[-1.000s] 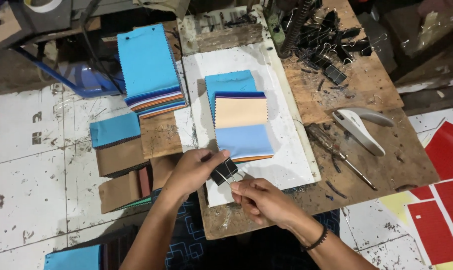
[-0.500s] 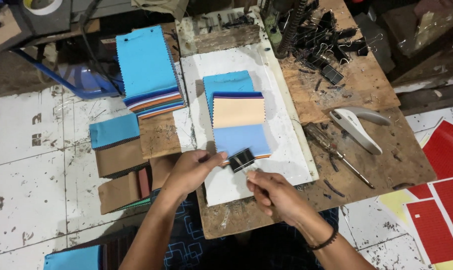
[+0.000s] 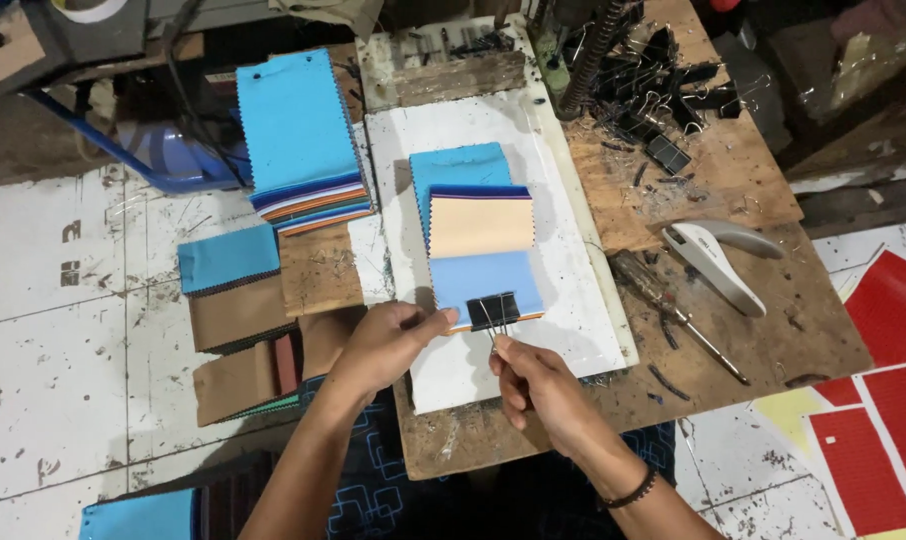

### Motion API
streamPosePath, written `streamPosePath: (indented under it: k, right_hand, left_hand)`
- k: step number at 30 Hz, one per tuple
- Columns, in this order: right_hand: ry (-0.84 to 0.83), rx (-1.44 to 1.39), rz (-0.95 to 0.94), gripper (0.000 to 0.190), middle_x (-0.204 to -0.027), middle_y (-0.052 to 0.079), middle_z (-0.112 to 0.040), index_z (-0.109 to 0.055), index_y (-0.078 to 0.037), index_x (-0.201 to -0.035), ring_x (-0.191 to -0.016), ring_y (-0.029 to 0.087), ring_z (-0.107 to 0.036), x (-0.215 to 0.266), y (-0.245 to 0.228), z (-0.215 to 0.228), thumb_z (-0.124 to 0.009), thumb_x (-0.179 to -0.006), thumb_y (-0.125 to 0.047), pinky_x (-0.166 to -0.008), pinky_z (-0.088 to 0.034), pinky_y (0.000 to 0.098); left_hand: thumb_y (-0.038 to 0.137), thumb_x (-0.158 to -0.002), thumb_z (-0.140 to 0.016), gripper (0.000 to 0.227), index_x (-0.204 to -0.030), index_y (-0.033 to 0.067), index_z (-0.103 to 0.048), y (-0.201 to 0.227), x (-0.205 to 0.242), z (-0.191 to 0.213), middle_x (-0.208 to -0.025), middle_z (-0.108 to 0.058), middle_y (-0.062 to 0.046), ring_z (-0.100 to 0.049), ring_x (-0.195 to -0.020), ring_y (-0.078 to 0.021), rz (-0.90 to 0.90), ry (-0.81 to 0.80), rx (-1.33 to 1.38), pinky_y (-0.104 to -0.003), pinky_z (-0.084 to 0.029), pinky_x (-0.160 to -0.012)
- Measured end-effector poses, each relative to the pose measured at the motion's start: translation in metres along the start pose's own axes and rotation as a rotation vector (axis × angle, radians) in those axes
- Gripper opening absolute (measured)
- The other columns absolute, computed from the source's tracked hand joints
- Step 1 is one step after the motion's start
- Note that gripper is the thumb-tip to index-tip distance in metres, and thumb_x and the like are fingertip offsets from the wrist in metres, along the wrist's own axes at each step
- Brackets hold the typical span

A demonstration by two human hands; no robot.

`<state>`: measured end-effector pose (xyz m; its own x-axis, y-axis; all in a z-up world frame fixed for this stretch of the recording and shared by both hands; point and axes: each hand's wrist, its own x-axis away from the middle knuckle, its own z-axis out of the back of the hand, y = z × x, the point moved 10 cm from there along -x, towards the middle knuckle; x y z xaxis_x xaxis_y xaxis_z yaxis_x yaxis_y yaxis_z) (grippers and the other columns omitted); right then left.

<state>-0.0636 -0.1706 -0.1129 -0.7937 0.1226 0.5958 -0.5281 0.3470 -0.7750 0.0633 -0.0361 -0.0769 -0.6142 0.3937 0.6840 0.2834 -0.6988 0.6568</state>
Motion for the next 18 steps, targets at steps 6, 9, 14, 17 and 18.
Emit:
streamPosePath:
  k: [6,9,14,17,18]
  right_hand:
    - [-0.112,0.421,-0.153,0.064,-0.054,0.005,-0.064,-0.068,-0.007,-0.103,-0.043,0.022,-0.067,0.001,-0.012,0.003,-0.030,-0.100,-0.059,-0.045,-0.050,0.0262]
    - [-0.046,0.715,-0.256,0.074,-0.060,0.005,-0.068,-0.074,-0.012,-0.125,-0.053,0.015,-0.068,0.021,-0.040,0.013,-0.026,-0.095,-0.060,-0.059,-0.060,0.0231]
    - [0.418,0.757,0.140,0.042,-0.076,0.014,-0.065,-0.069,-0.007,-0.115,-0.075,0.026,-0.064,0.011,-0.125,0.059,-0.046,-0.105,-0.040,-0.068,-0.056,0.0389]
    - [0.431,0.576,0.414,0.047,-0.117,0.034,-0.065,-0.052,0.001,-0.137,-0.118,0.047,-0.060,-0.002,-0.162,0.045,-0.058,-0.103,-0.030,-0.096,-0.050,0.0580]
    - [0.375,0.545,0.489,0.057,-0.137,0.042,-0.055,-0.041,0.001,-0.150,-0.134,0.057,-0.049,-0.009,-0.171,0.034,-0.056,-0.104,-0.028,-0.108,-0.042,0.0653]
  left_hand:
    - [0.058,-0.090,-0.068,0.050,-0.069,0.0133,-0.060,-0.013,-0.022,-0.004,-0.062,-0.051,0.000,-0.049,-0.060,-0.0145,-0.173,0.039,0.017,-0.033,-0.035,-0.064]
    - [0.072,-0.080,-0.053,0.073,-0.126,0.0174,-0.069,-0.001,0.003,0.006,-0.126,-0.074,-0.002,-0.070,-0.115,-0.0186,-0.064,0.096,-0.156,-0.035,-0.053,-0.090]
    - [0.038,-0.093,-0.067,0.052,-0.123,0.0005,-0.048,0.065,0.030,0.035,-0.114,-0.052,-0.019,-0.049,-0.107,-0.0374,-0.526,0.425,0.012,-0.050,-0.045,-0.086]
    - [0.024,-0.097,-0.065,0.069,-0.146,-0.0139,-0.037,0.098,0.035,0.034,-0.138,-0.048,-0.040,-0.039,-0.136,-0.0592,-0.697,0.431,0.073,-0.068,-0.038,-0.106]
    - [0.027,-0.100,-0.061,0.072,-0.153,-0.0124,-0.031,0.101,0.028,0.032,-0.142,-0.045,-0.041,-0.036,-0.138,-0.0587,-0.693,0.419,0.051,-0.070,-0.033,-0.108]
